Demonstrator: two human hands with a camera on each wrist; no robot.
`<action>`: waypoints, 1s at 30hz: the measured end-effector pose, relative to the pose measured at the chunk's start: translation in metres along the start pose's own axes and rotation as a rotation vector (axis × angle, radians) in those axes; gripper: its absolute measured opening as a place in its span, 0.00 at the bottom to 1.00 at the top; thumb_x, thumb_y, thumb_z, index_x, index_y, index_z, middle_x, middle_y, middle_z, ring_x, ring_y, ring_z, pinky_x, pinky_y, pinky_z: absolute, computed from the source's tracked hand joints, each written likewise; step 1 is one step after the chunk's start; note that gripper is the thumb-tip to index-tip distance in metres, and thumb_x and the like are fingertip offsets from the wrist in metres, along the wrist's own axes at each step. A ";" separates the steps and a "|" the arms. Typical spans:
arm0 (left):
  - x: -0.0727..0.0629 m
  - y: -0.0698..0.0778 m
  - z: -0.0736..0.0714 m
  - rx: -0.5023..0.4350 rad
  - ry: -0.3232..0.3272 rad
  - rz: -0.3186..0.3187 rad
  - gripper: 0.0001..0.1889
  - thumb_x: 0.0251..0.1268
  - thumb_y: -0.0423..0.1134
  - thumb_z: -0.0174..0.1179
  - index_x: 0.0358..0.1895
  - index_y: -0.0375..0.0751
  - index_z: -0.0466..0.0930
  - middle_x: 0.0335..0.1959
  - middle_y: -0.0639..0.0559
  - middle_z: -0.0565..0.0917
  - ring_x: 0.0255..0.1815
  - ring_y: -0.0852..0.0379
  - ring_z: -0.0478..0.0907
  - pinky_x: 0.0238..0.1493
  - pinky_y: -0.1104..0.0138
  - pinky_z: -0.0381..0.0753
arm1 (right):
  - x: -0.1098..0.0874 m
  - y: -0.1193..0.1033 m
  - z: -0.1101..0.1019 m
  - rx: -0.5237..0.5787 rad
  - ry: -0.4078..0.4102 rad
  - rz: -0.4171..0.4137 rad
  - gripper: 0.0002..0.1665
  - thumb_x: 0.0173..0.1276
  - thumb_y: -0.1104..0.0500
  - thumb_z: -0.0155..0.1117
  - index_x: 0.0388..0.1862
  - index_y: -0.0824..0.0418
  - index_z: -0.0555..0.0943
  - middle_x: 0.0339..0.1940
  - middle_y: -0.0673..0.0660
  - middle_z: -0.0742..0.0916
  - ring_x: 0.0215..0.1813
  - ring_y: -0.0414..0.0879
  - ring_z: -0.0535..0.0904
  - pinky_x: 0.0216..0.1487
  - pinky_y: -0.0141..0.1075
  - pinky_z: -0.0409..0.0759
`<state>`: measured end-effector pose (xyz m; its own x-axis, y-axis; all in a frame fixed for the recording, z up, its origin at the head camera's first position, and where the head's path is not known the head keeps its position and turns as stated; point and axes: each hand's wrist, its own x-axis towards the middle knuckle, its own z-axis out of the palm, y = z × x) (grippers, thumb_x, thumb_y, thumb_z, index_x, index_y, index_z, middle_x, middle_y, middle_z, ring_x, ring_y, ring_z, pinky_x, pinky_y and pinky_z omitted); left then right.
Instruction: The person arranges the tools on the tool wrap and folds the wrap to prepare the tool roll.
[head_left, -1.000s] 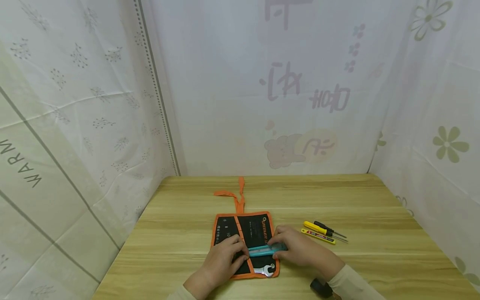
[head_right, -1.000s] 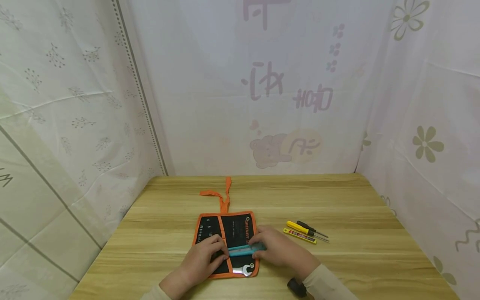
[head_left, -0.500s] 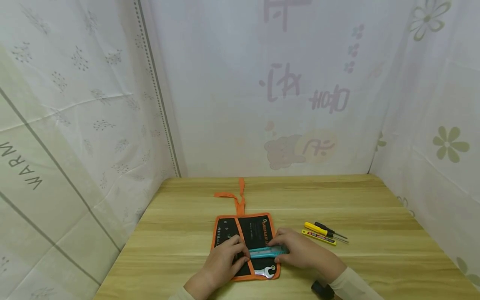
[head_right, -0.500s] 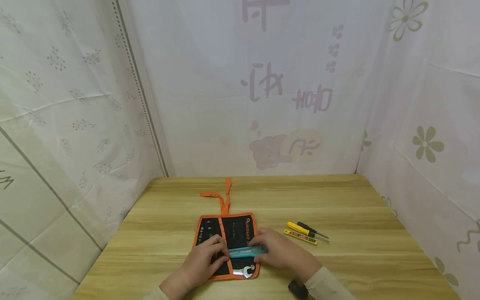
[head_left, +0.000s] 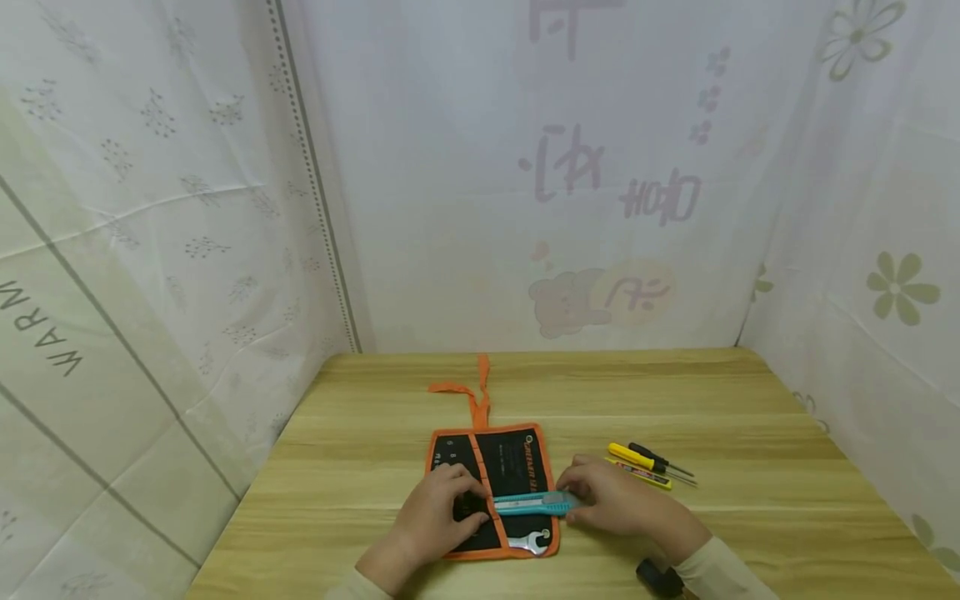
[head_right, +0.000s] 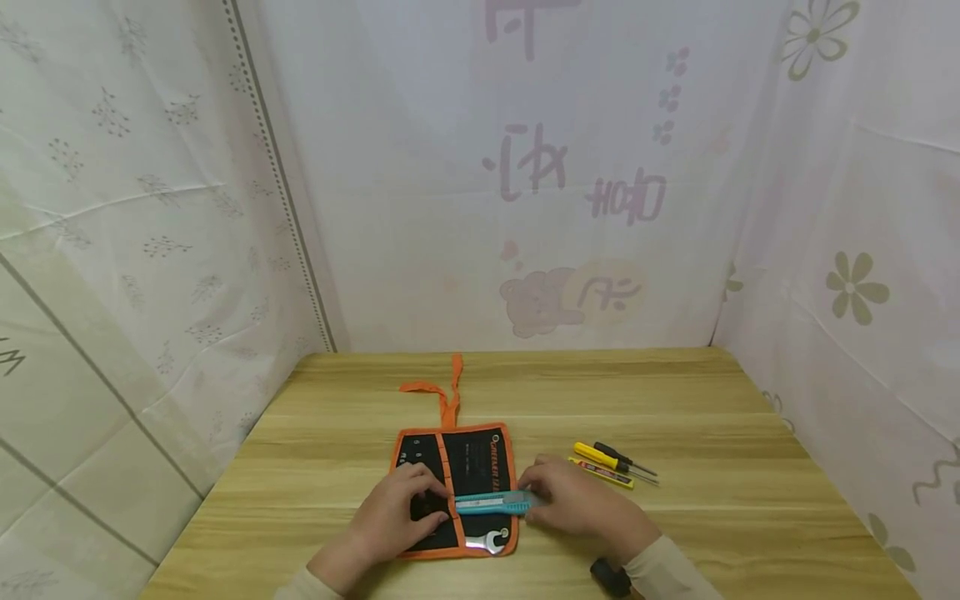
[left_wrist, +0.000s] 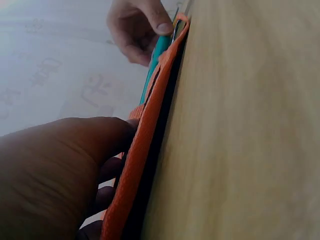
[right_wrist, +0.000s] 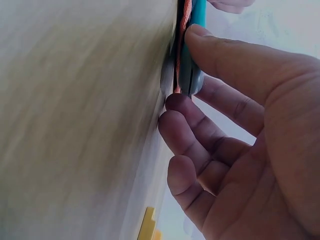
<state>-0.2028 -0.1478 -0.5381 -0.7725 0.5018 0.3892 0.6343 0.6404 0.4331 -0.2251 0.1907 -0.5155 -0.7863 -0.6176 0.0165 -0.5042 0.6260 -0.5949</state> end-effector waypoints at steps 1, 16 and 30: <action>0.000 -0.001 -0.001 0.012 -0.005 -0.006 0.11 0.60 0.48 0.78 0.44 0.59 0.88 0.40 0.67 0.80 0.41 0.65 0.74 0.45 0.64 0.79 | -0.001 0.001 0.000 0.000 0.001 0.003 0.20 0.64 0.48 0.80 0.54 0.46 0.87 0.41 0.39 0.79 0.42 0.38 0.77 0.44 0.34 0.78; -0.002 -0.003 -0.005 0.004 -0.078 -0.087 0.18 0.56 0.59 0.79 0.47 0.61 0.88 0.41 0.70 0.78 0.43 0.65 0.73 0.49 0.61 0.80 | -0.002 0.001 -0.007 0.046 -0.025 0.034 0.18 0.66 0.52 0.80 0.52 0.48 0.86 0.33 0.43 0.82 0.33 0.36 0.76 0.35 0.33 0.78; -0.002 -0.001 -0.004 0.011 -0.073 -0.085 0.18 0.56 0.59 0.79 0.47 0.61 0.87 0.41 0.70 0.79 0.45 0.65 0.74 0.51 0.59 0.80 | 0.003 0.003 -0.004 0.050 -0.032 0.001 0.17 0.68 0.52 0.78 0.53 0.48 0.86 0.33 0.40 0.81 0.35 0.36 0.76 0.37 0.33 0.79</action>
<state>-0.2019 -0.1516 -0.5358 -0.8242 0.4862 0.2904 0.5660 0.6888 0.4531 -0.2303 0.1923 -0.5141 -0.7745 -0.6325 -0.0089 -0.4847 0.6023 -0.6343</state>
